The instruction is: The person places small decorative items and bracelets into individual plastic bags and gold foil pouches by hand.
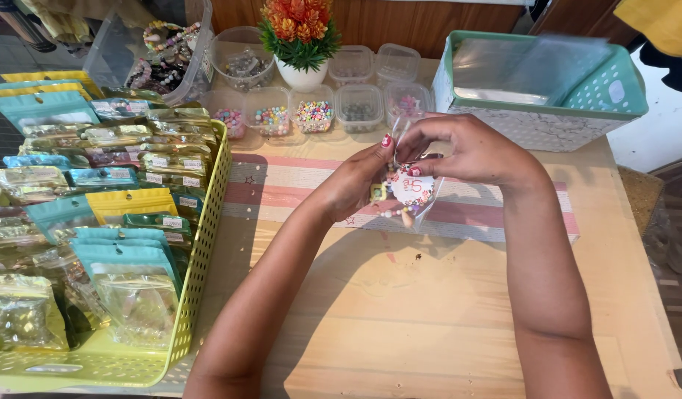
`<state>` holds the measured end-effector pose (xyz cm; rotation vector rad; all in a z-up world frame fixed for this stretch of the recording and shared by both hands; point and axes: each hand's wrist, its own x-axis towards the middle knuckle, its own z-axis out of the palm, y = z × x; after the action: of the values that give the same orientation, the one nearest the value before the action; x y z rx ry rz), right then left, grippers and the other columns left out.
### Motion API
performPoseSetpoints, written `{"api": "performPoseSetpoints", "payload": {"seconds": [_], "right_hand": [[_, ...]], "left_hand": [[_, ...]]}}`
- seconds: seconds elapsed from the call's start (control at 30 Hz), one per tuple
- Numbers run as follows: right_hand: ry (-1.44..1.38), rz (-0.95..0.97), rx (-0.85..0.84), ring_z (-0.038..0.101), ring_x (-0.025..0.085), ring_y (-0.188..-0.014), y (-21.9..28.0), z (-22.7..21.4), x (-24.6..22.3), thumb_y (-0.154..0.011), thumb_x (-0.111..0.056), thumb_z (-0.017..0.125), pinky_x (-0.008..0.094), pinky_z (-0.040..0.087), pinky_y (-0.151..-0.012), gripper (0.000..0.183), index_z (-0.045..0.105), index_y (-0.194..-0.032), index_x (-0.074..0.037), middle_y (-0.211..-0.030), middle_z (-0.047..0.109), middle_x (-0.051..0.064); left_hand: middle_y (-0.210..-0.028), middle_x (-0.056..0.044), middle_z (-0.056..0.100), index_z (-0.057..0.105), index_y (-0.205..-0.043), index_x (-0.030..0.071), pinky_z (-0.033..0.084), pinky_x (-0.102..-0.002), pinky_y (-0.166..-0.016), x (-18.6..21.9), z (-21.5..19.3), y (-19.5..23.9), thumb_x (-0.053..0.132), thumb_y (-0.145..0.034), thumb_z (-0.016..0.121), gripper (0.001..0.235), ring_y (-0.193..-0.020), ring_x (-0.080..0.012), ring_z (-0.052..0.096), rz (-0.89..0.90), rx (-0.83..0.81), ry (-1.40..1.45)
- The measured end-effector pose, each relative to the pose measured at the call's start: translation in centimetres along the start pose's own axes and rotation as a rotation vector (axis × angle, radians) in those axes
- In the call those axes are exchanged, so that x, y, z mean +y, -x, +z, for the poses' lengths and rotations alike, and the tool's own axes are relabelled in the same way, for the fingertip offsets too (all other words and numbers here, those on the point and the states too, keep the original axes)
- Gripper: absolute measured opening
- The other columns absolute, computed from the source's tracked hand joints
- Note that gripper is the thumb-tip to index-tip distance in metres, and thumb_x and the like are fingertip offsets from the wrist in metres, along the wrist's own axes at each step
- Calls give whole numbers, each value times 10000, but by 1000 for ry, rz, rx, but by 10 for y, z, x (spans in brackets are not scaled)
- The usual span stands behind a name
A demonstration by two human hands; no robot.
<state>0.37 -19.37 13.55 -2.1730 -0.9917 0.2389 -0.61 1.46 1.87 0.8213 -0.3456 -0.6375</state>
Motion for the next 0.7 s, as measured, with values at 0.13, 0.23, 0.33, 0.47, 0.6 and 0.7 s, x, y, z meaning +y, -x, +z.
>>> {"api": "performPoseSetpoints", "payload": {"seconds": [0.13,0.23,0.33,0.47,0.6,0.7], "right_hand": [[-421,188,-25,719,128,-999,3,-6,1,-858,-38,707,306,595,-751,385,611,-1229,-70,-1045,755,41],[-156,120,12,712,154,-958,3,-4,4,-860,7,751,307,618,-778,363,656,-1208,-37,-1018,744,102],[-110,122,-33,733,141,-924,-1,2,-1,-852,11,744,291,593,-781,409,604,-1233,-40,-976,777,76],[-334,165,30,718,136,-925,-2,3,-4,-878,6,713,295,598,-747,383,581,-1236,-28,-984,754,61],[-96,15,171,699,163,-947,-1,3,7,-894,16,747,309,592,-805,366,607,-1232,-6,-1003,723,96],[-276,32,121,712,145,-1041,-1,5,7,-935,14,693,304,592,-872,340,578,-1255,-7,-1087,724,74]], "left_hand": [[-1228,-152,642,476,-1446,-36,569,-410,-906,3,2,0,424,-1110,383,577,-1071,-223,650,-30,77,-27],[-1286,-161,660,471,-1446,-54,577,-391,-966,-2,-1,-3,421,-1099,394,593,-1130,-237,672,25,53,-31],[-1284,-145,648,456,-1483,-44,572,-389,-972,-7,-6,-7,435,-1103,405,614,-1142,-217,659,35,42,-43],[-1248,-148,669,446,-1499,2,587,-399,-928,6,5,-1,438,-1082,430,603,-1114,-223,674,43,52,-90],[-1339,-105,635,387,-1518,60,569,-375,-1003,6,7,-1,194,-996,669,609,-1225,-189,650,146,-68,-259],[-1322,-141,674,443,-1519,-2,558,-355,-1017,-2,0,-5,126,-1014,710,586,-1193,-182,663,134,-7,-288]]}}
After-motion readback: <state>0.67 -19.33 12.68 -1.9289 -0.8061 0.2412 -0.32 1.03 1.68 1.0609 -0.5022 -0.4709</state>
